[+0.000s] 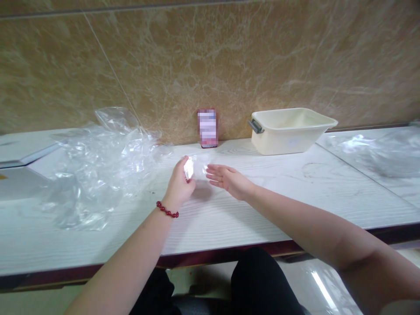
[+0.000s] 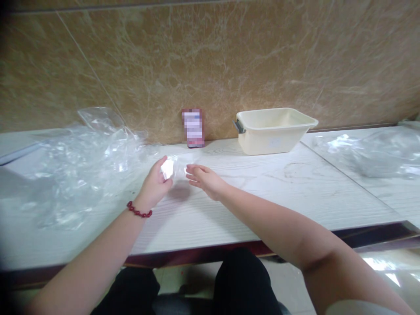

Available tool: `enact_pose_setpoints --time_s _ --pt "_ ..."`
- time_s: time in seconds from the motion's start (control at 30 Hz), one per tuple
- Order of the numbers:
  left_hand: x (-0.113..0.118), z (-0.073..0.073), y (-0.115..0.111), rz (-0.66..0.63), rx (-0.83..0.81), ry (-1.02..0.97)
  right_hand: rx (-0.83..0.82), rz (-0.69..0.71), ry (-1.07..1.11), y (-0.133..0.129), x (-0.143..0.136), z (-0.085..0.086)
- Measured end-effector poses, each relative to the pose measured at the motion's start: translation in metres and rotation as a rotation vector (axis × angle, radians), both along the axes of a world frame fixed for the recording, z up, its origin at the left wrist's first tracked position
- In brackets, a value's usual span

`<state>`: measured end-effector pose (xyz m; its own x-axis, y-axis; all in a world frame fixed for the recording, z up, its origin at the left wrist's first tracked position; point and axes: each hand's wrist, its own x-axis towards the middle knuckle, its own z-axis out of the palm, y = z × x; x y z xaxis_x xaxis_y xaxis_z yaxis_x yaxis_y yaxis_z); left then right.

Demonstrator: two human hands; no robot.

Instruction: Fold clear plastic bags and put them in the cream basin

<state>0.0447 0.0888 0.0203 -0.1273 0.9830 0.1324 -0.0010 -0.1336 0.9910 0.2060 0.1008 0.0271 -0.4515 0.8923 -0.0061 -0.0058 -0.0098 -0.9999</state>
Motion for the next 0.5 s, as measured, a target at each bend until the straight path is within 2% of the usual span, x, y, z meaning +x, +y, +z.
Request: enact_pose_setpoints --time_s 0.1,0.23,0.37,0.43,0.5 --pt "0.012 0.001 -0.011 -0.099 0.369 0.49 -0.157 0.046 0.117 -0.002 -0.001 -0.001" --pt "0.031 0.0 -0.025 -0.349 0.486 0.88 -0.317 0.024 0.224 0.006 0.003 0.001" --pt "0.038 -0.001 -0.03 -0.494 0.522 1.012 -0.518 -0.128 0.214 0.009 0.003 0.001" --pt "0.039 0.0 -0.031 -0.516 0.534 1.022 -0.562 -0.181 0.256 0.009 0.002 0.001" --pt "0.038 0.002 -0.032 -0.53 0.56 1.022 -0.562 -0.167 0.314 0.01 0.003 0.001"
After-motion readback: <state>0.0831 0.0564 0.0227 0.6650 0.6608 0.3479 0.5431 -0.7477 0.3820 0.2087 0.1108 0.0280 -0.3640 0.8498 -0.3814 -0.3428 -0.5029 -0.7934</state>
